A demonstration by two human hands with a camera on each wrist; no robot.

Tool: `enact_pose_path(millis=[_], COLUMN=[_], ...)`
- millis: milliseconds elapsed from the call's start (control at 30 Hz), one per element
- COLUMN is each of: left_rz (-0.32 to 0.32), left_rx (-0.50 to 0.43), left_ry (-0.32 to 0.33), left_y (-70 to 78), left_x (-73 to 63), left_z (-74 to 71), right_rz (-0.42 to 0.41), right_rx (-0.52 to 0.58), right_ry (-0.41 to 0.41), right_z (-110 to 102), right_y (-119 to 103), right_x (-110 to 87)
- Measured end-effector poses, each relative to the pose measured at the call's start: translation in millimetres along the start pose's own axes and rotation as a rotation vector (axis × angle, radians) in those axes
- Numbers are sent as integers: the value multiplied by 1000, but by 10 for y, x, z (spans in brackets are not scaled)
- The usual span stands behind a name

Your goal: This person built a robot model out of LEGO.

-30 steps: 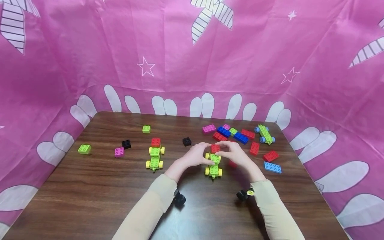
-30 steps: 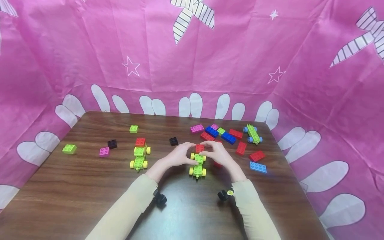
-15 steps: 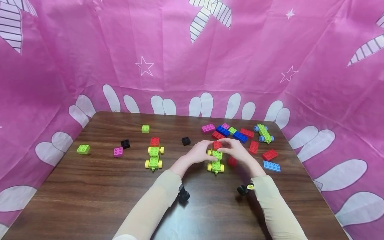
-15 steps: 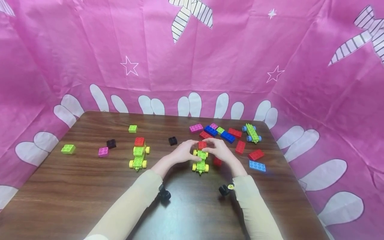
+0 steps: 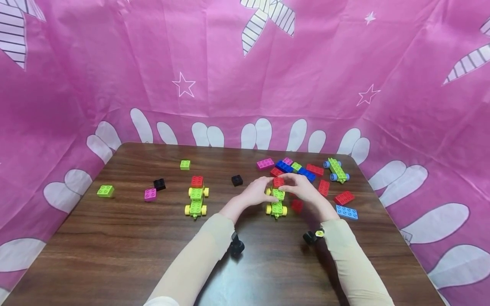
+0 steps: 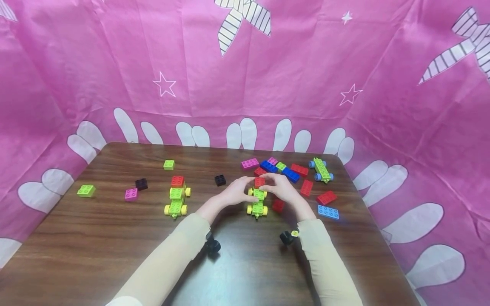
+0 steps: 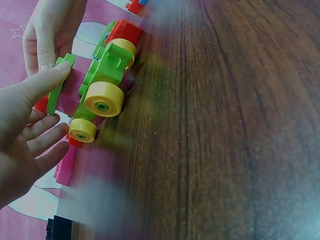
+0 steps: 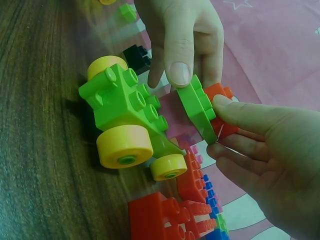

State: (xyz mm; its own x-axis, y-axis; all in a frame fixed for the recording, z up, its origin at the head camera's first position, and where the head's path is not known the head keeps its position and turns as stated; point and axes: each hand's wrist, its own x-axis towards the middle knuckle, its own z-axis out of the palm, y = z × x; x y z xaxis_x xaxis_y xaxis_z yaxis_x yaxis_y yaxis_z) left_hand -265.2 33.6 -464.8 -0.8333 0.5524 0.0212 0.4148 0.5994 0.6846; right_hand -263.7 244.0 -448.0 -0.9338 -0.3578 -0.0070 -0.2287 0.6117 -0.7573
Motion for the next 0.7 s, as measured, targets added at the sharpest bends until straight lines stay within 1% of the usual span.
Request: enact_pose_path(millis=[233,500,700], left_rz=[-21,-14,-18], left_rx=[-15,-11,-30], left_ry=[-3,-6,2], left_y=[-10,-14,-15], left_x=[-11,-40,-89], left_z=[14,9,-16], right_rz=[22,-19,22], right_rx=[27,-24,-28], right_ry=[-6,14,35], right_z=[2,0,-29], right_y=[-17,25,39], right_x=[4,-14,-99])
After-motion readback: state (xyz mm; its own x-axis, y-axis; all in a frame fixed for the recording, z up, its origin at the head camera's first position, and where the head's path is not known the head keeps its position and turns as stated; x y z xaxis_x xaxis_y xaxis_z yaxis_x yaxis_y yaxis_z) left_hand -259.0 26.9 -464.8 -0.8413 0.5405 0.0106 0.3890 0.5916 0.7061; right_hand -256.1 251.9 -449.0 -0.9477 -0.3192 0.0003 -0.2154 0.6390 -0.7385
